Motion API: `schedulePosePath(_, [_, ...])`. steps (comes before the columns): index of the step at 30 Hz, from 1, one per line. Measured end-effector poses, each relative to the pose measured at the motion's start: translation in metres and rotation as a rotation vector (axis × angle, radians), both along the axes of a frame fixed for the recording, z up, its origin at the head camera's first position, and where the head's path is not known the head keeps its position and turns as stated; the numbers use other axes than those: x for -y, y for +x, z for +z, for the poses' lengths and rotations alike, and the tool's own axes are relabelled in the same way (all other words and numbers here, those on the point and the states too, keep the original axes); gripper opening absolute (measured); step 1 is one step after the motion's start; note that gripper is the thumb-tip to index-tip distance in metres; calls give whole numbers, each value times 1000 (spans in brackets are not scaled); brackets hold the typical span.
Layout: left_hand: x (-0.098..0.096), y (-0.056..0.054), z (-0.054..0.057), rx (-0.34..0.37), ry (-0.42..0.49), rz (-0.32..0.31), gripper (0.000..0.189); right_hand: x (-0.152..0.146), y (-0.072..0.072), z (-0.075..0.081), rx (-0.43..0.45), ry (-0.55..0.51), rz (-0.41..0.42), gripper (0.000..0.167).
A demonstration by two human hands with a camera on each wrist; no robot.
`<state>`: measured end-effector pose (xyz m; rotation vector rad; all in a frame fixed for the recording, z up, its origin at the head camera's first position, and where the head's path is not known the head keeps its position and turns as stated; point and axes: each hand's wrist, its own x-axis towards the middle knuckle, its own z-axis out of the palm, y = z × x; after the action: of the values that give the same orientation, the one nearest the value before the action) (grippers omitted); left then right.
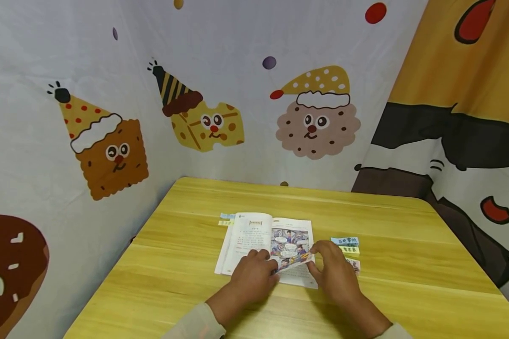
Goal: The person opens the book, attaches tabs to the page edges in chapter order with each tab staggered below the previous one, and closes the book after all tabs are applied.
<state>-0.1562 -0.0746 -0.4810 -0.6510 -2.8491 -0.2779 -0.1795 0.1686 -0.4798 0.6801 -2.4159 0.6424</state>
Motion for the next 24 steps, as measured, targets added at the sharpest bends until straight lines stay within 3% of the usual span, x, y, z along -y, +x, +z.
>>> schedulePosePath(3, [0,0,1,3,10,-1,12,1,3,0,65,-35,-70,50])
schedulePosePath(5, [0,0,1,10,16,4,11,1,4,0,134,-32,-87,43])
schedulePosePath(11, [-1,0,3,6,10,23,8,-1,8,-3,323,147,10,20])
schedulePosePath(16, [-3,1,3,13,24,50,22,-3,7,-7,316,230,78,24])
schedulePosePath(20, [-5,1,3,31,38,80,44,-3,5,-6,310,242,80,25])
schedulePosePath(24, [-6,-1,2,40,68,98,52,-1,5,-5,332,245,66,26])
